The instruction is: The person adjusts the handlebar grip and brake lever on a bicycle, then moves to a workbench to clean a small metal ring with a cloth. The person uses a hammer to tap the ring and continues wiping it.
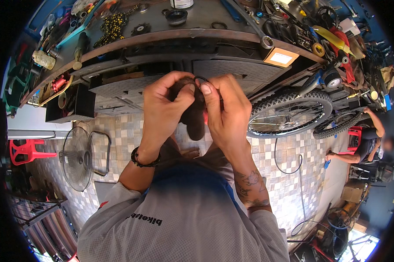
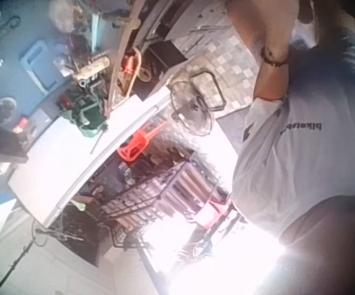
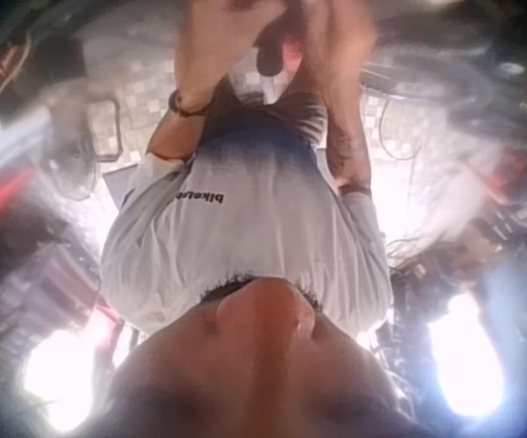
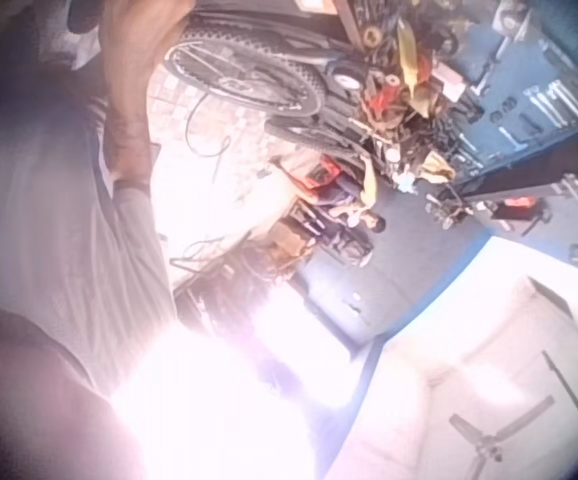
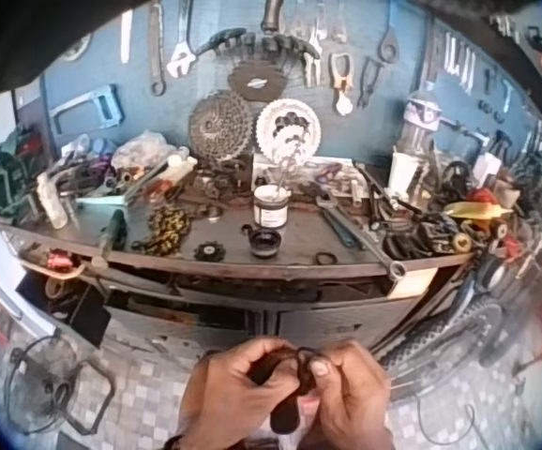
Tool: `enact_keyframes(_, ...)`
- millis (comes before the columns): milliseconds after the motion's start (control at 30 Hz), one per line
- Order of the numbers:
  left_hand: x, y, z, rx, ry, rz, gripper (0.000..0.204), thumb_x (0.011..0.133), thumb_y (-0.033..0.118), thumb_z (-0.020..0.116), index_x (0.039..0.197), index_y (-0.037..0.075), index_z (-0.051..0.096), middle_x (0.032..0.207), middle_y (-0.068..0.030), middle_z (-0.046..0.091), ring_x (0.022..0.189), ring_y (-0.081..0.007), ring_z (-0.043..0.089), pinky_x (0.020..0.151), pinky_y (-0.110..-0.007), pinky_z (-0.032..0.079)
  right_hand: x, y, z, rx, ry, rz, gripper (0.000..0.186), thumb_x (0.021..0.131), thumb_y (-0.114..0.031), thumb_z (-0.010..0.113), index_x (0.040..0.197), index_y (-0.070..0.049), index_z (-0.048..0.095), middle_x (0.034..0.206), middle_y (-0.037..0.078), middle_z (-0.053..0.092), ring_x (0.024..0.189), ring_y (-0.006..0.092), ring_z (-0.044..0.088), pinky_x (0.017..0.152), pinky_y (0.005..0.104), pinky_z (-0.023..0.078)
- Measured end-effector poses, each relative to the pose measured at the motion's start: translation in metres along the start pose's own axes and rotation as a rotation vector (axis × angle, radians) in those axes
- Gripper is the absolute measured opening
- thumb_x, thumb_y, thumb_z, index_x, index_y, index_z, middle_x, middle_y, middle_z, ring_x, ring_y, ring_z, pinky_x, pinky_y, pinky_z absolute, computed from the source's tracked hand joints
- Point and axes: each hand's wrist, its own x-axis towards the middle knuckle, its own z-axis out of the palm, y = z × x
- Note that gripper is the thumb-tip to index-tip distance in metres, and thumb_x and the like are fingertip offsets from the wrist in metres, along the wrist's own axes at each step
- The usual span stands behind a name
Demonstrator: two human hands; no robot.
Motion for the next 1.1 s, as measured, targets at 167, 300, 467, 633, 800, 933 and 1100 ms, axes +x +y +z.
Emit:
enact_keyframes(167,-0.001,-0.003,-0.003,0.107,-0.020,0.092,0.013,0.092,-0.001,0.070,0.104,-0.002,0.075,0.086,0.0016,0.072,0.080,-0.0024,0.063,0.072,-0.021,0.052,0.009,0.004,-0.012,-0.095,-0.123,-0.085,0.013,0.101,-0.006,0.065,0.091,0.002,0.063,0.080,0.015,0.056,0.068,0.0337,0.055,0.061,0.0402,0.045)
enact_keyframes(300,0.002,-0.008,-0.008,0.230,-0.050,0.256,0.015,0.088,-0.002,0.072,0.103,-0.002,0.074,0.086,-0.0021,0.074,0.080,-0.0042,0.064,0.072,-0.023,0.053,0.017,-0.002,-0.026,-0.194,-0.250,-0.130,0.014,0.100,-0.007,0.065,0.091,0.001,0.060,0.083,0.016,0.057,0.069,0.0388,0.057,0.060,0.0441,0.046)
enact_keyframes(467,0.004,-0.009,-0.010,0.327,-0.048,0.354,0.019,0.083,-0.002,0.073,0.103,-0.002,0.074,0.084,-0.0068,0.076,0.078,-0.0061,0.067,0.071,-0.025,0.054,0.026,-0.011,-0.033,-0.269,-0.342,-0.159,0.013,0.100,-0.009,0.066,0.094,-0.001,0.058,0.085,0.016,0.057,0.072,0.0431,0.061,0.060,0.0483,0.048)
enact_keyframes(633,0.003,-0.008,-0.010,0.375,-0.007,0.438,0.022,0.080,-0.003,0.074,0.103,-0.001,0.074,0.084,-0.0109,0.076,0.074,-0.0102,0.069,0.069,-0.026,0.055,0.026,-0.017,-0.034,-0.327,-0.370,-0.164,0.012,0.099,-0.011,0.067,0.095,-0.002,0.059,0.086,0.016,0.059,0.075,0.0436,0.062,0.061,0.0491,0.048)
enact_keyframes(800,0.003,-0.003,-0.009,0.487,-0.022,0.564,0.020,0.081,-0.002,0.074,0.101,0.000,0.073,0.082,-0.0095,0.074,0.073,-0.0100,0.069,0.068,-0.026,0.055,0.030,-0.021,-0.041,-0.370,-0.430,-0.163,0.011,0.099,-0.011,0.067,0.095,-0.003,0.060,0.085,0.016,0.060,0.075,0.0431,0.063,0.061,0.0492,0.048)
enact_keyframes(933,0.003,0.002,-0.004,0.243,0.020,0.270,0.014,0.086,-0.001,0.073,0.100,-0.001,0.073,0.081,-0.0026,0.073,0.076,-0.0050,0.065,0.067,-0.024,0.053,0.027,-0.014,-0.029,-0.166,-0.276,-0.091,0.012,0.098,-0.008,0.068,0.091,0.000,0.062,0.080,0.015,0.059,0.069,0.0370,0.061,0.060,0.0441,0.048)
enact_keyframes(1100,0.002,0.002,0.001,0.159,0.041,0.204,0.012,0.083,-0.001,0.073,0.095,-0.002,0.072,0.077,-0.0106,0.075,0.064,-0.0139,0.071,0.059,-0.030,0.056,0.013,-0.004,-0.008,-0.050,-0.082,-0.026,0.016,0.099,-0.006,0.068,0.087,0.003,0.062,0.077,0.015,0.057,0.064,0.0323,0.056,0.060,0.0397,0.046)
